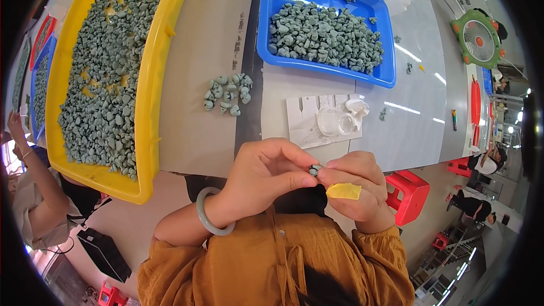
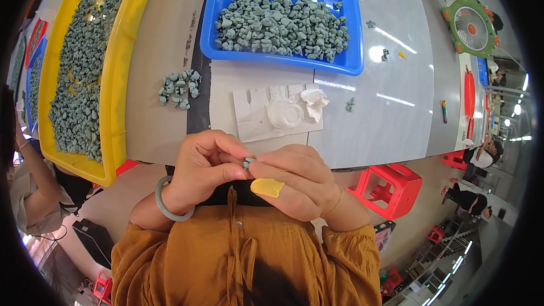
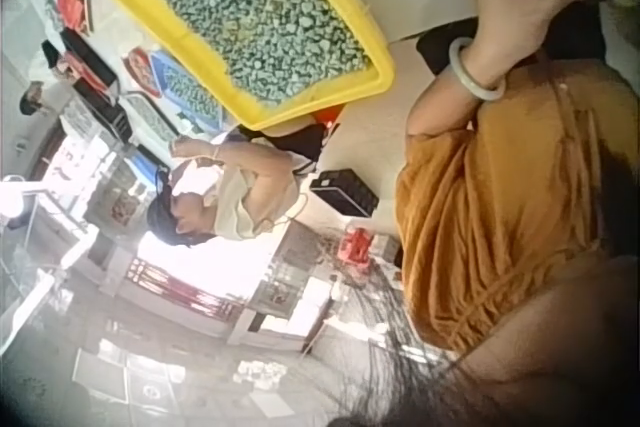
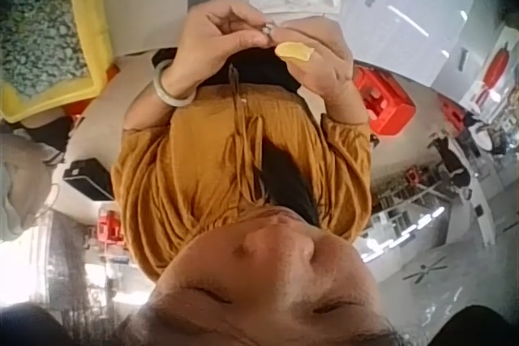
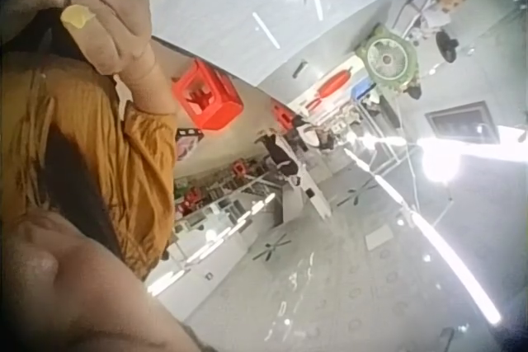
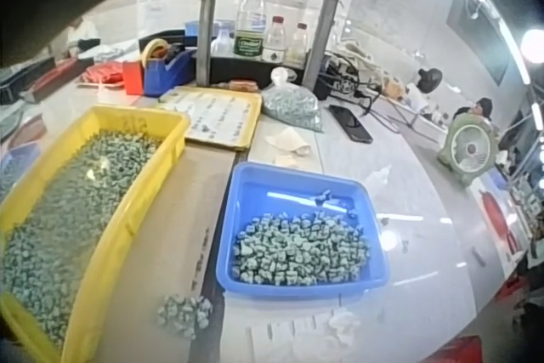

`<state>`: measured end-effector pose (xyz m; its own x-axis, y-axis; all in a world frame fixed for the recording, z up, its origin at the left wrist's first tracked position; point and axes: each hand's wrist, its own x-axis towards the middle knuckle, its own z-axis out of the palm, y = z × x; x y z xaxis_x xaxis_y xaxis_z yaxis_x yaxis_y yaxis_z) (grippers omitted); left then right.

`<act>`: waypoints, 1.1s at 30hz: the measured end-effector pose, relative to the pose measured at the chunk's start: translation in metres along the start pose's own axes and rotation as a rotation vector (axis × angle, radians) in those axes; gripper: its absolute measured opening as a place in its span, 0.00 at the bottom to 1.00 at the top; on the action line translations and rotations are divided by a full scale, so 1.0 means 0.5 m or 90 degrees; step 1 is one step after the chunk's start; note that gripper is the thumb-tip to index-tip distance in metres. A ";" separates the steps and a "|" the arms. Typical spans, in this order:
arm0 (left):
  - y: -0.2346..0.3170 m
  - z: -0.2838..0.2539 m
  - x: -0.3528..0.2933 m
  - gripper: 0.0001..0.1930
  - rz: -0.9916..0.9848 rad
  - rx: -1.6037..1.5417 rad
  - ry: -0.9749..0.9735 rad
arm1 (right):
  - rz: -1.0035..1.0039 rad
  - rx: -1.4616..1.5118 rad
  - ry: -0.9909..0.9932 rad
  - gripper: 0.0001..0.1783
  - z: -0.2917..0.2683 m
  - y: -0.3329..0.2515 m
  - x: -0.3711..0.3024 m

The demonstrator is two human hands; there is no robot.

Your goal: The person picks up small green parts from a pile, attaches small black components to each piece by hand, and places the assembled parts onto the table.

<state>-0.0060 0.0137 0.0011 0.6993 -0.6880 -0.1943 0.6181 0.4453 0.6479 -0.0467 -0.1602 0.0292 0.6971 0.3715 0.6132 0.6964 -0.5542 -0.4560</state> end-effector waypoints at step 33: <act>0.069 -0.039 -0.008 0.06 0.421 1.011 0.316 | 0.546 -0.137 0.069 0.07 -0.153 0.129 -0.074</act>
<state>0.0196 0.0428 0.0098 0.8795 -0.2893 0.3779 -0.4750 -0.5813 0.6606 -0.0406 -0.2666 0.0262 0.9365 -0.3020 0.1784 -0.1128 -0.7408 -0.6621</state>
